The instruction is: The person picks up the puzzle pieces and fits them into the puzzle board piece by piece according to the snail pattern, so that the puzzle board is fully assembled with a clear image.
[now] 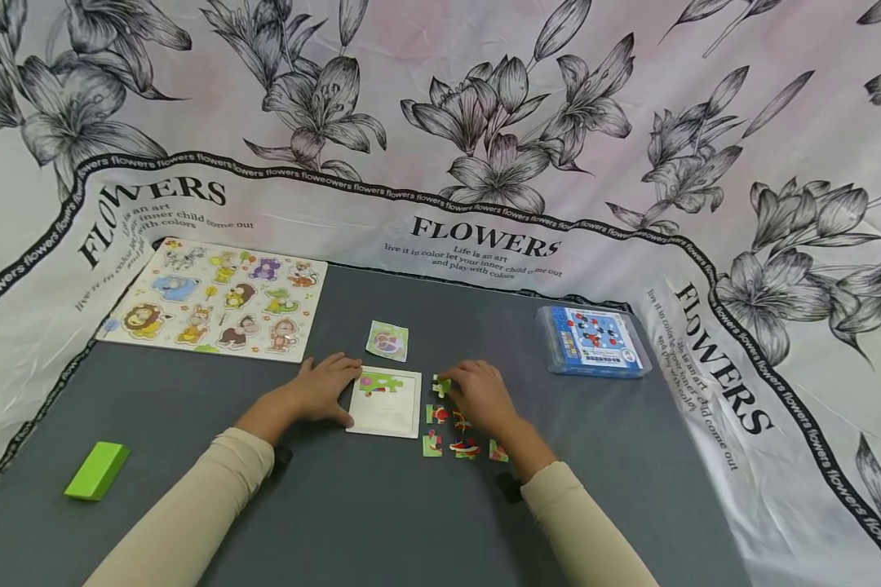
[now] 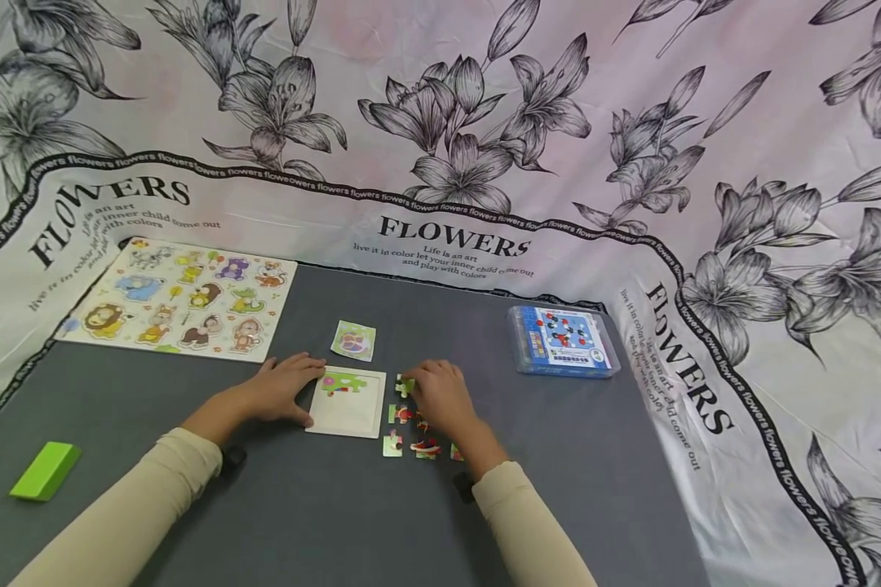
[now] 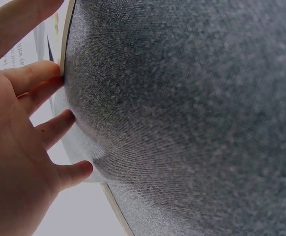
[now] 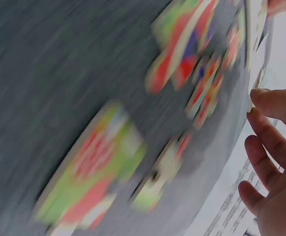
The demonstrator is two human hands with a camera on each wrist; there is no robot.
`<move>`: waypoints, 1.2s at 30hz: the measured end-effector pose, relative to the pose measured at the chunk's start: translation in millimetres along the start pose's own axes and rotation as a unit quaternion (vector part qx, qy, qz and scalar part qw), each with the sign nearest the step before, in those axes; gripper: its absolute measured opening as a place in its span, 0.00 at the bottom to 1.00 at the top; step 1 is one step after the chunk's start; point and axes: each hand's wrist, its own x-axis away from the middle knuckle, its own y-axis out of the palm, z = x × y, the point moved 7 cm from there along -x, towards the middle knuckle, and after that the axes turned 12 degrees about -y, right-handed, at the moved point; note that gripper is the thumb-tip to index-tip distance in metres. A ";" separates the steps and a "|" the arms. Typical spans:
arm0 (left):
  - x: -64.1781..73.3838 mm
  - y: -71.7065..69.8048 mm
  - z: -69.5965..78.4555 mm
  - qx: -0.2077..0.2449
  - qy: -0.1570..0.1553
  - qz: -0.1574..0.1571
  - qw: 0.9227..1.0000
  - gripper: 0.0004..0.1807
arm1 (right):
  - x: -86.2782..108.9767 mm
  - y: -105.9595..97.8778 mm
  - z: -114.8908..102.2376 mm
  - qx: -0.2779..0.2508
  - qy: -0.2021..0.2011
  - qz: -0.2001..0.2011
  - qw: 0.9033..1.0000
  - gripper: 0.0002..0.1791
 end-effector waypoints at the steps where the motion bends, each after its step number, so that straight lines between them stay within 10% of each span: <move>1: -0.4 -0.3 -0.3 0.000 -0.001 0.000 1.000 0.46 | -4.9 1.9 -4.8 0.007 -0.009 -0.001 1.000 0.14; 28: -3.2 -2.4 -0.4 -0.008 -0.010 -0.003 1.000 0.46 | -41.6 23.5 -51.7 0.087 -0.048 -0.060 0.993 0.13; 36: -3.2 0.5 -0.7 -0.012 -0.010 -0.002 1.000 0.46 | -47.1 24.1 -55.6 0.148 -0.022 -0.002 0.989 0.07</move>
